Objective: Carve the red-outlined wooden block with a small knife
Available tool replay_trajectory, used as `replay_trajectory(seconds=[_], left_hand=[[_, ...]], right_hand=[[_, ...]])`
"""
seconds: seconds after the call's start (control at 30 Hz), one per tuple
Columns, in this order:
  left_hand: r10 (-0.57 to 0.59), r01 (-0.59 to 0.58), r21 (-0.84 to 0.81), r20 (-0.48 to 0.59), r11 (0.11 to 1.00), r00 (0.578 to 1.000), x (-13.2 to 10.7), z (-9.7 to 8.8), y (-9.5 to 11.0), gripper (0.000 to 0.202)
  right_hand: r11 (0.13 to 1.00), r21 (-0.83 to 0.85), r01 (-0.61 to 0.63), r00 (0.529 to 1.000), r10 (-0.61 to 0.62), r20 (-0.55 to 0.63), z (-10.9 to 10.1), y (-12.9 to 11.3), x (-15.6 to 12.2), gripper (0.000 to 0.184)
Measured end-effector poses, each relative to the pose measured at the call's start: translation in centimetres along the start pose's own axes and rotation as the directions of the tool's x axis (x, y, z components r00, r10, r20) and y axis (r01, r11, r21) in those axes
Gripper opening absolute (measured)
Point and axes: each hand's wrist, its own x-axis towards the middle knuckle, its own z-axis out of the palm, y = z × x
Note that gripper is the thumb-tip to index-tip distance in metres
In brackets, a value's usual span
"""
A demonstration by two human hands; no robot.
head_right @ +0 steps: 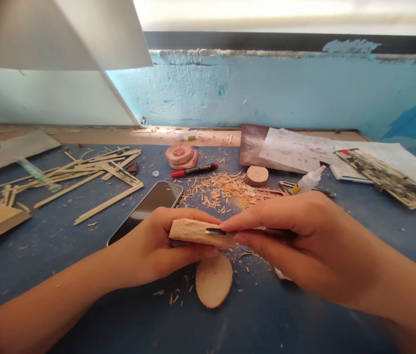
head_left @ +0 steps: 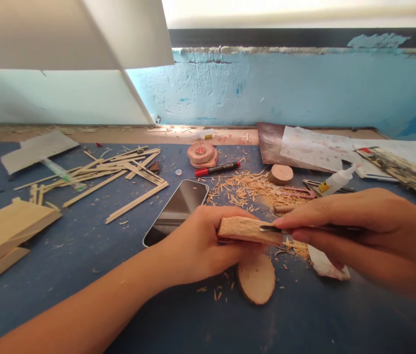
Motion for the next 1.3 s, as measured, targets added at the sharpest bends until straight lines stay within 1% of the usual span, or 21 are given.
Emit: replay_trajectory(seconds=[0.07, 0.13, 0.2, 0.27, 0.3, 0.37, 0.47, 0.57, 0.63, 0.67, 0.73, 0.8, 0.87, 1.0, 1.07, 1.2, 1.3], left_hand=[[0.030, -0.030, 0.000, -0.021, 1.000, 0.999, -0.1, -0.1, 0.1, 0.030], [0.038, -0.040, -0.015, -0.083, 0.999, 0.996, -0.1, -0.4, 0.3, 0.037], [0.049, -0.049, 0.002, -0.157, 0.999, 0.986, -0.1, -0.9, 0.6, 0.042], [0.082, -0.059, 0.111, -0.213, 0.992, 0.974, -0.1, -1.4, 0.8, 0.040], [0.107, -0.064, 0.192, -0.222, 0.979, 0.969, -0.1, -1.6, 0.8, 0.040], [0.145, -0.074, 0.339, -0.189, 0.938, 0.971, -0.1, -2.1, 1.0, 0.043], [0.151, -0.074, 0.473, -0.128, 0.878, 0.980, -0.2, -2.4, 1.0, 0.061], [0.220, -0.080, 0.624, -0.151, 0.777, 0.964, -0.2, -2.2, 0.8, 0.080], [0.263, -0.067, 0.684, -0.186, 0.727, 0.947, -0.2, -1.8, 0.5, 0.090], [0.275, -0.058, 0.696, -0.204, 0.716, 0.940, -0.2, -1.6, 0.4, 0.093], [0.304, -0.054, 0.706, -0.233, 0.707, 0.924, -0.4, -1.0, 0.1, 0.091], [0.339, -0.076, 0.699, -0.247, 0.711, 0.908, -0.6, -0.3, 0.0, 0.082], [0.355, -0.099, 0.678, -0.250, 0.728, 0.901, -0.8, 0.2, 0.0, 0.075], [0.281, -0.082, 0.582, -0.261, 0.809, 0.924, -0.9, 0.5, 0.3, 0.066], [0.243, -0.054, 0.548, -0.277, 0.835, 0.930, -0.8, 0.3, 0.5, 0.063], [0.166, 0.024, 0.516, -0.318, 0.856, 0.933, -0.7, -0.1, 0.8, 0.062], [0.130, 0.057, 0.499, -0.332, 0.865, 0.934, -0.8, -0.2, 1.0, 0.059]], right_hand=[[0.999, 0.014, -0.046, 0.999, 0.046, -0.008, -0.1, 0.0, 0.1, 0.023], [0.994, 0.035, -0.105, 0.994, 0.105, -0.007, 0.0, -0.1, 0.1, 0.024], [0.987, 0.070, -0.142, 0.990, 0.141, 0.024, 0.1, -0.2, 0.1, 0.026], [0.981, 0.113, -0.160, 0.986, 0.153, 0.071, 0.3, -0.2, 0.0, 0.027], [0.977, 0.132, -0.168, 0.983, 0.156, 0.095, 0.4, -0.3, -0.1, 0.027], [0.971, 0.155, -0.184, 0.979, 0.166, 0.119, 0.6, -0.3, -0.2, 0.026], [0.967, 0.156, -0.204, 0.976, 0.188, 0.109, 0.6, -0.3, -0.4, 0.027], [0.963, 0.148, -0.223, 0.973, 0.211, 0.096, 0.8, -0.3, -0.5, 0.031], [0.963, 0.143, -0.228, 0.971, 0.213, 0.110, 1.0, -0.3, -0.5, 0.034], [0.964, 0.138, -0.225, 0.970, 0.210, 0.120, 1.0, -0.3, -0.4, 0.035], [0.969, 0.121, -0.216, 0.970, 0.199, 0.137, 1.2, -0.4, -0.4, 0.037], [0.978, 0.089, -0.188, 0.976, 0.176, 0.130, 1.3, -0.3, -0.3, 0.039], [0.989, 0.040, -0.145, 0.985, 0.141, 0.097, 1.4, -0.2, -0.4, 0.039], [0.994, -0.091, -0.055, 0.996, 0.061, 0.065, 1.4, 0.2, -0.8, 0.041], [0.989, -0.142, -0.045, 0.998, 0.051, 0.043, 1.6, 0.4, -1.0, 0.041], [0.982, -0.172, -0.084, 0.996, 0.086, 0.008, 2.0, 0.3, -1.5, 0.042], [0.980, -0.142, -0.139, 0.990, 0.137, -0.023, 2.4, 0.0, -2.0, 0.044]])
